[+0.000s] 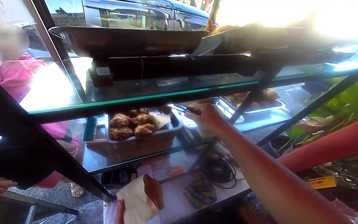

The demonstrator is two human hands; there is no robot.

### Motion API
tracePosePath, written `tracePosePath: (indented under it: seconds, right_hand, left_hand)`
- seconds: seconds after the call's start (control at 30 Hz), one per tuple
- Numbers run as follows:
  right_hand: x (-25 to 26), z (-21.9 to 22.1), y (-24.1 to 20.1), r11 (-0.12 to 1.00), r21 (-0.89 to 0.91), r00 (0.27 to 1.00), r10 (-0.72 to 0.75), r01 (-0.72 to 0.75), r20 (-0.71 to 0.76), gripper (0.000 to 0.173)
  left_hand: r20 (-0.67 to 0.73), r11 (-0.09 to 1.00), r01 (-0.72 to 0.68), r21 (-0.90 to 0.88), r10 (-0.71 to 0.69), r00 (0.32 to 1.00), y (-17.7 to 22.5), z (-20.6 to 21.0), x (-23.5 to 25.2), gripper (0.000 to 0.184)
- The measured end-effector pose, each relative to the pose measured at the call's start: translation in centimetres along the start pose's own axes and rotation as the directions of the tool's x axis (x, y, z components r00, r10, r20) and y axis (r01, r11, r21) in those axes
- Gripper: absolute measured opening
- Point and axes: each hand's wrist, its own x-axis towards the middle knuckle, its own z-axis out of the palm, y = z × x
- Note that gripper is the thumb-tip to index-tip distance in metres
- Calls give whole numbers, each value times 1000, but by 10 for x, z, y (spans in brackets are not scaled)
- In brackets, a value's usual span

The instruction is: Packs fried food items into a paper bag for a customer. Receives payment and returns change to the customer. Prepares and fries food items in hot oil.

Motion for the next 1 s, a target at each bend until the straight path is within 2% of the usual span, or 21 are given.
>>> tracePosePath:
  seconds: [0.07, 0.1, 0.17, 0.2, 0.27, 0.33, 0.4, 0.43, 0.5, 0.6, 0.7, 0.77, 0.8, 0.87, 0.93, 1.0]
  right_hand:
    - [-23, 3, 6, 998, -1, 979, -64, 65, -195, 44]
    - [-34, 6, 13, 989, 22, 941, -130, 144, -313, 45]
    - [-56, 5, 28, 961, 120, 888, -178, 251, -425, 46]
    - [-70, 1, 34, 943, 207, 900, -160, 261, -404, 44]
    - [-102, -6, 46, 873, 439, 960, -100, 212, -263, 36]
    - [-135, -1, 60, 737, 675, 999, -34, 43, -26, 35]
    - [-167, 13, 78, 621, 773, 981, -34, -128, 190, 37]
    - [-181, 22, 85, 588, 792, 969, -57, -163, 241, 38]
    - [-202, 42, 97, 582, 795, 963, -75, -170, 260, 38]
    - [-220, 60, 117, 700, 708, 967, -108, -89, 229, 41]
    - [-221, 59, 138, 879, 468, 968, -190, 93, 164, 42]
    - [-215, 49, 150, 926, 310, 949, -272, 213, 161, 45]
    - [-211, 44, 154, 927, 294, 938, -296, 235, 183, 45]
    - [-206, 40, 159, 910, 390, 922, -264, 140, 284, 43]
    - [-205, 43, 162, 837, 539, 894, -166, -96, 417, 41]
    - [-207, 50, 166, 753, 600, 860, -91, -271, 502, 39]
  left_hand:
    - [5, 1000, 16, -15, -16, 1000, 0, 12, 9, 81]
    - [4, 999, 29, -25, -29, 1000, 0, 20, 12, 82]
    - [15, 998, 56, -26, -55, 998, -2, 33, 18, 86]
    - [32, 997, 68, -24, -67, 997, -5, 36, 21, 87]
    - [57, 996, 80, -29, -78, 995, -10, 40, 27, 88]
    - [76, 996, 78, -33, -75, 994, -14, 47, 30, 90]
    - [54, 998, 67, -19, -66, 996, -19, 58, 31, 92]
    - [48, 998, 58, -14, -57, 997, -21, 63, 32, 93]
    - [46, 999, 33, 1, -33, 998, -26, 71, 34, 95]
    - [84, 1000, 30, 7, -30, 996, -35, 72, 40, 94]
    - [111, 997, 73, 13, -74, 991, -43, 73, 45, 86]
    - [133, 993, 120, 9, -120, 984, -48, 69, 50, 86]
    - [150, 990, 139, 8, -139, 979, -50, 66, 52, 87]
    - [86, 988, 155, 26, -157, 984, -55, 68, 52, 81]
    - [-2, 989, 142, 36, -142, 990, -59, 73, 51, 69]
    - [-77, 994, 95, 56, -90, 993, -64, 78, 52, 62]
